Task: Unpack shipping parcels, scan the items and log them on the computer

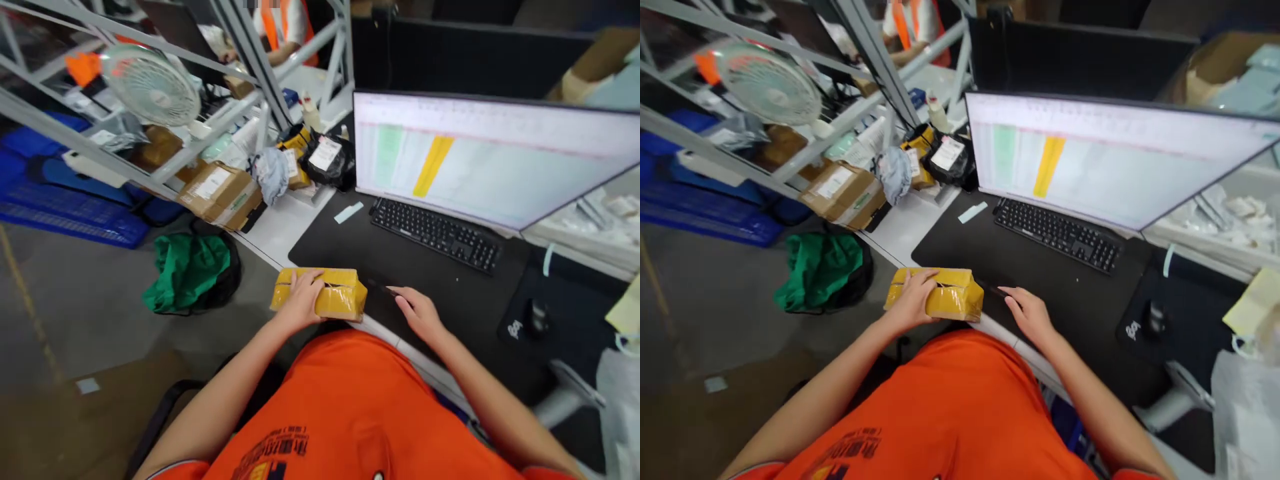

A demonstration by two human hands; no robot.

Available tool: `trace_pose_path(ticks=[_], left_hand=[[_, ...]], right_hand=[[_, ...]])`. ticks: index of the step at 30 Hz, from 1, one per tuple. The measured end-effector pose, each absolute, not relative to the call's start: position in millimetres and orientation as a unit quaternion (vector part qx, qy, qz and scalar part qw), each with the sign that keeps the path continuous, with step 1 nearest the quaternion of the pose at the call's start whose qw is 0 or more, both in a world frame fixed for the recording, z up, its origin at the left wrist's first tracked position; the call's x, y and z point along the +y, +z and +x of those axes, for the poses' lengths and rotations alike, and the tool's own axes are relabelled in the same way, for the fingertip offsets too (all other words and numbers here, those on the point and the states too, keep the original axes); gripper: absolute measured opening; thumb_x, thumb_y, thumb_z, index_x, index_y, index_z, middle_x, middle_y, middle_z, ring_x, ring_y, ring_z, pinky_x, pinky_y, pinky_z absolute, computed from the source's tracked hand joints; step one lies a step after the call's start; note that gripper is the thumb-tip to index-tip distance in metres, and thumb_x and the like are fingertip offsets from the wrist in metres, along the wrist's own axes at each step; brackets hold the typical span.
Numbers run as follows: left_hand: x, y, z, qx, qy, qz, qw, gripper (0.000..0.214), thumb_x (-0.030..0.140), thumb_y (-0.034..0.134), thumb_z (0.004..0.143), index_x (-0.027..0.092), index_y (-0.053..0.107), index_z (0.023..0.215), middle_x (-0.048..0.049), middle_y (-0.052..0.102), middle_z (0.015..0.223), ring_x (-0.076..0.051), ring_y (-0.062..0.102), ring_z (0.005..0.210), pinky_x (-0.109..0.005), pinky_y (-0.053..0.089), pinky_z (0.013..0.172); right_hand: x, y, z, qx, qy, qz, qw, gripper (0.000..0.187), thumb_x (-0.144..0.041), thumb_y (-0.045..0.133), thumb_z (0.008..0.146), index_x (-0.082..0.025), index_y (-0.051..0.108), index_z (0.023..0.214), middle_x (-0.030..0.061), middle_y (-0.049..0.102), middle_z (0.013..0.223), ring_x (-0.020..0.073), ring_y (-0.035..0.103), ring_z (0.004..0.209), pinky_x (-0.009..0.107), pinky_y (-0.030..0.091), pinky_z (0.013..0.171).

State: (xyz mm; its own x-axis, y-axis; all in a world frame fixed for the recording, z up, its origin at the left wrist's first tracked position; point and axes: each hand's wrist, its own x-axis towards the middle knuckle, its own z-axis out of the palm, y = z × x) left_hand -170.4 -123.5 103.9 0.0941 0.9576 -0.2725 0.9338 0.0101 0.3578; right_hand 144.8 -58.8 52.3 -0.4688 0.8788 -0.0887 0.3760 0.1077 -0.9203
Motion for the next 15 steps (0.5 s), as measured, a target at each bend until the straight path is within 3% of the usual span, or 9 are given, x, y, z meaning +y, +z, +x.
trace_pose_path(ticks=[2, 5, 15], left_hand=[[-126, 103, -180, 0.646, 0.012, 0.721, 0.249, 0.059, 0.031, 0.092, 0.056, 0.020, 0.060, 0.105, -0.0216, 0.046, 0.153, -0.046, 0.040, 0.145, -0.080, 0.012, 0.120], [-119, 99, -187, 0.624, -0.002, 0.734, 0.267, 0.058, 0.031, 0.093, 0.053, 0.020, 0.060, 0.101, -0.0206, 0.048, 0.153, -0.047, 0.041, 0.145, -0.081, 0.012, 0.120], [-94, 105, -176, 0.573, -0.053, 0.762, 0.297, 0.056, 0.027, 0.092, 0.056, 0.020, 0.061, 0.102, -0.0201, 0.049, 0.151, -0.044, 0.044, 0.144, -0.077, 0.014, 0.122]], right_hand=[[-56, 57, 171, -0.816, 0.403, -0.376, 0.172, 0.048, -0.055, 0.042, 0.103, -0.027, 0.073, 0.128, 0.0058, 0.068, 0.087, 0.0189, 0.063, 0.080, 0.031, 0.044, 0.072], [-52, 61, 179, -0.896, 0.314, -0.295, 0.108, 0.048, -0.053, 0.042, 0.105, -0.027, 0.072, 0.131, 0.0055, 0.069, 0.085, 0.0152, 0.061, 0.075, 0.028, 0.038, 0.067], [-16, 60, 145, -0.966, 0.172, -0.142, 0.129, 0.049, -0.055, 0.042, 0.105, -0.024, 0.074, 0.126, 0.0050, 0.068, 0.079, 0.0137, 0.055, 0.067, 0.030, 0.029, 0.063]])
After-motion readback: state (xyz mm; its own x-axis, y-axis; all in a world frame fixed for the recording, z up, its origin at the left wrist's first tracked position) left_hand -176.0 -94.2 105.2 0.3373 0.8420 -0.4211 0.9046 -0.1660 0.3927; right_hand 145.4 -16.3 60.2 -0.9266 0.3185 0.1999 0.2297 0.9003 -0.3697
